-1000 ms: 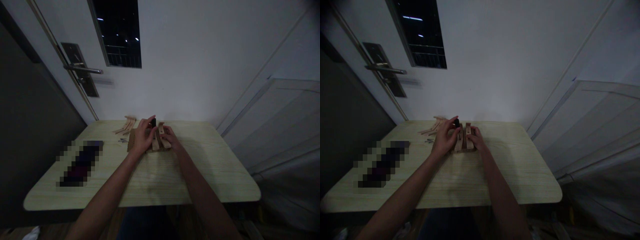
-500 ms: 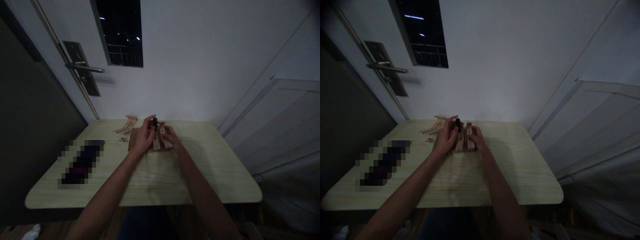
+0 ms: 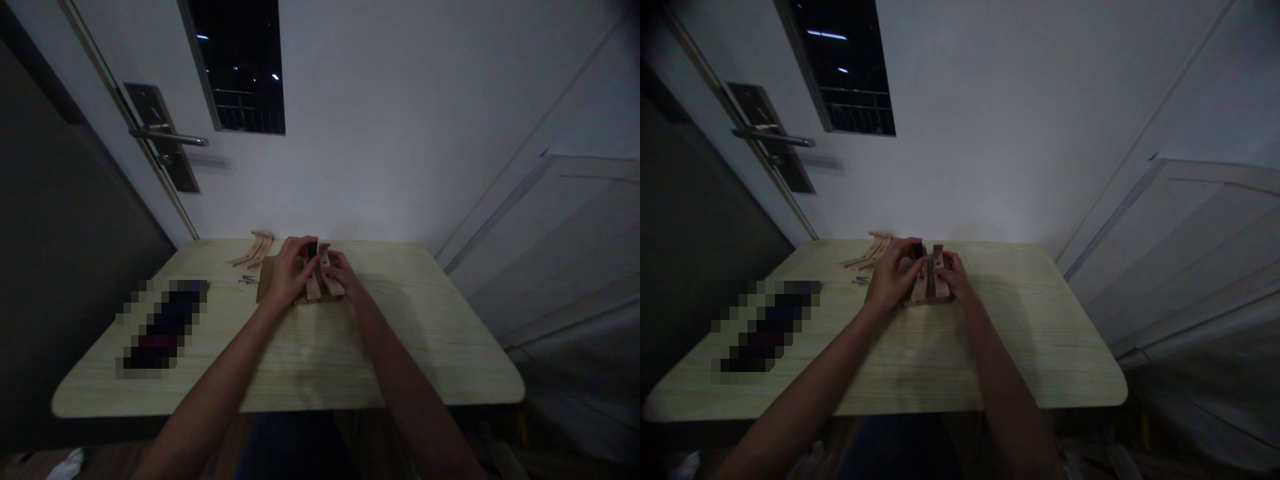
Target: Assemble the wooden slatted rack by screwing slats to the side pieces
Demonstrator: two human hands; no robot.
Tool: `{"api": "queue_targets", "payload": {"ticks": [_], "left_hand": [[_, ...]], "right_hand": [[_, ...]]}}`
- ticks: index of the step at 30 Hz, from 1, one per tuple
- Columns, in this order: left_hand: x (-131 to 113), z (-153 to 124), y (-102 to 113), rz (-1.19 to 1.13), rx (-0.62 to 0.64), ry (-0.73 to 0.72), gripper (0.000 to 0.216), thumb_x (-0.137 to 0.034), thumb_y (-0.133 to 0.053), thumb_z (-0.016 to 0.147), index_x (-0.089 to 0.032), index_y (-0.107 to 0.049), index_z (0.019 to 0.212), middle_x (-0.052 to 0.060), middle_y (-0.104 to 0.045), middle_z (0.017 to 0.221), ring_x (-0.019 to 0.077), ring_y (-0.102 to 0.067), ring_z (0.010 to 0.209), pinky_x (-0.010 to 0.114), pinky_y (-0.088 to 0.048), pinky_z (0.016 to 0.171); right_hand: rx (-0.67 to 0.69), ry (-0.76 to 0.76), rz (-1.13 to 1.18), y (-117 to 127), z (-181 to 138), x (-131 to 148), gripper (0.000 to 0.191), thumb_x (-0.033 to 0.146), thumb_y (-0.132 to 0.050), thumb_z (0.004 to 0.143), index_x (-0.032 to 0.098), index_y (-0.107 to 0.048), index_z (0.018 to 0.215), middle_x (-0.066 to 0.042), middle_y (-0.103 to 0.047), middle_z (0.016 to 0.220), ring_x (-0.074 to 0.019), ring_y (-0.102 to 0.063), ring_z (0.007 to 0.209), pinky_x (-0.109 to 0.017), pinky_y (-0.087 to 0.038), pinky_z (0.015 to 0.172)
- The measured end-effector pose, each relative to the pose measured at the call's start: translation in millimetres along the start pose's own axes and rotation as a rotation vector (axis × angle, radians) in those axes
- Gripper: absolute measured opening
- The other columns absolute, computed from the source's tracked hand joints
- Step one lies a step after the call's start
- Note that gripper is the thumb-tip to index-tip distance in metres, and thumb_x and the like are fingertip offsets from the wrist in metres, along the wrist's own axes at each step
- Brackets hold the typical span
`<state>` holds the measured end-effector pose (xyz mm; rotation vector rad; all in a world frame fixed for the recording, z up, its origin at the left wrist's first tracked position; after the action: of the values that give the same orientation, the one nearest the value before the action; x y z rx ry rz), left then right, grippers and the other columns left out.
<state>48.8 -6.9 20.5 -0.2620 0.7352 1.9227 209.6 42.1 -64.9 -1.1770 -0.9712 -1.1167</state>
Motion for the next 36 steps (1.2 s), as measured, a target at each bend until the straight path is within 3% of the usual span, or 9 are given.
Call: {"api": "queue_targets", "payload": {"ticks": [4, 10, 14, 19, 26, 31, 36], "left_hand": [[1.0, -0.8, -1.2, -0.014, 0.018, 0.042, 0.034, -0.024, -0.065, 0.090, -0.023, -0.059, 0.123, 0.004, -0.065, 0.098, 0.0153, -0.063, 0.086, 0.031, -0.054, 0.081], [-0.3, -3.6, -1.7, -0.209, 0.043, 0.175, 0.054, -0.022, -0.060, 0.092, -0.025, -0.038, 0.141, 0.007, -0.071, 0.108, 0.0153, -0.070, 0.092, 0.030, -0.057, 0.084], [-5.4, -2.6, 2.1, -0.139, 0.093, 0.184, 0.039, -0.021, -0.056, 0.094, -0.025, -0.048, 0.132, 0.009, -0.071, 0.115, 0.0184, -0.070, 0.101, 0.034, -0.056, 0.088], [-9.0, -1.1, 4.8, -0.071, 0.110, 0.141, 0.035, -0.021, -0.054, 0.095, -0.024, -0.053, 0.129, 0.007, -0.071, 0.113, 0.0188, -0.070, 0.098, 0.034, -0.056, 0.088], [-0.6, -1.2, 0.7, -0.023, 0.020, 0.030, 0.037, -0.024, -0.071, 0.085, -0.026, -0.058, 0.120, 0.005, -0.064, 0.106, 0.0166, -0.063, 0.090, 0.034, -0.055, 0.083], [8.8, -2.3, -2.6, -0.011, -0.048, 0.069, 0.035, -0.024, -0.073, 0.084, -0.024, -0.060, 0.116, 0.004, -0.063, 0.097, 0.0156, -0.062, 0.085, 0.032, -0.053, 0.080], [7.6, -2.5, -1.9, -0.039, -0.020, 0.100, 0.037, -0.027, -0.069, 0.087, -0.026, -0.061, 0.123, 0.002, -0.067, 0.094, 0.0137, -0.064, 0.081, 0.030, -0.054, 0.079]], "right_hand": [[-0.003, 0.009, -0.009, -0.2, -0.2, 1.0, 0.048, 0.028, -0.072, 0.056, 0.026, -0.052, 0.100, -0.001, -0.060, 0.099, -0.0237, -0.060, 0.098, -0.043, -0.049, 0.092], [0.027, -0.018, -0.012, 0.5, -1.3, 3.5, 0.049, 0.027, -0.072, 0.056, 0.026, -0.052, 0.101, -0.001, -0.061, 0.104, -0.0246, -0.060, 0.102, -0.044, -0.049, 0.095], [0.016, -0.011, -0.014, 0.1, -2.8, 5.1, 0.048, 0.029, -0.072, 0.056, 0.028, -0.052, 0.099, 0.000, -0.062, 0.101, -0.0227, -0.059, 0.099, -0.041, -0.049, 0.092], [0.015, -0.004, 0.029, -0.8, -2.3, 3.5, 0.047, 0.028, -0.073, 0.055, 0.027, -0.053, 0.098, 0.000, -0.062, 0.100, -0.0224, -0.060, 0.098, -0.041, -0.048, 0.092], [-0.001, -0.016, 0.028, -1.5, -1.2, 0.8, 0.047, 0.030, -0.074, 0.054, 0.028, -0.053, 0.096, 0.002, -0.061, 0.095, -0.0206, -0.059, 0.092, -0.039, -0.050, 0.086], [0.008, 0.011, -0.004, -1.0, -2.3, 0.5, 0.046, 0.031, -0.072, 0.056, 0.029, -0.053, 0.097, 0.001, -0.060, 0.096, -0.0211, -0.058, 0.093, -0.039, -0.048, 0.087], [0.002, 0.007, 0.012, -0.7, -0.8, 0.5, 0.046, 0.028, -0.072, 0.055, 0.029, -0.052, 0.097, 0.001, -0.061, 0.097, -0.0215, -0.059, 0.094, -0.039, -0.048, 0.088]]}}
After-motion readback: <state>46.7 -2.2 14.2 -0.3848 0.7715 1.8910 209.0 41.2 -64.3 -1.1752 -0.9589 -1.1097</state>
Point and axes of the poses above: each hand's wrist, its own z-axis towards the middle knuckle, its own y-axis out of the back of the hand, x = y × z, the point moved 1 cm from there along z, towards the middle knuckle
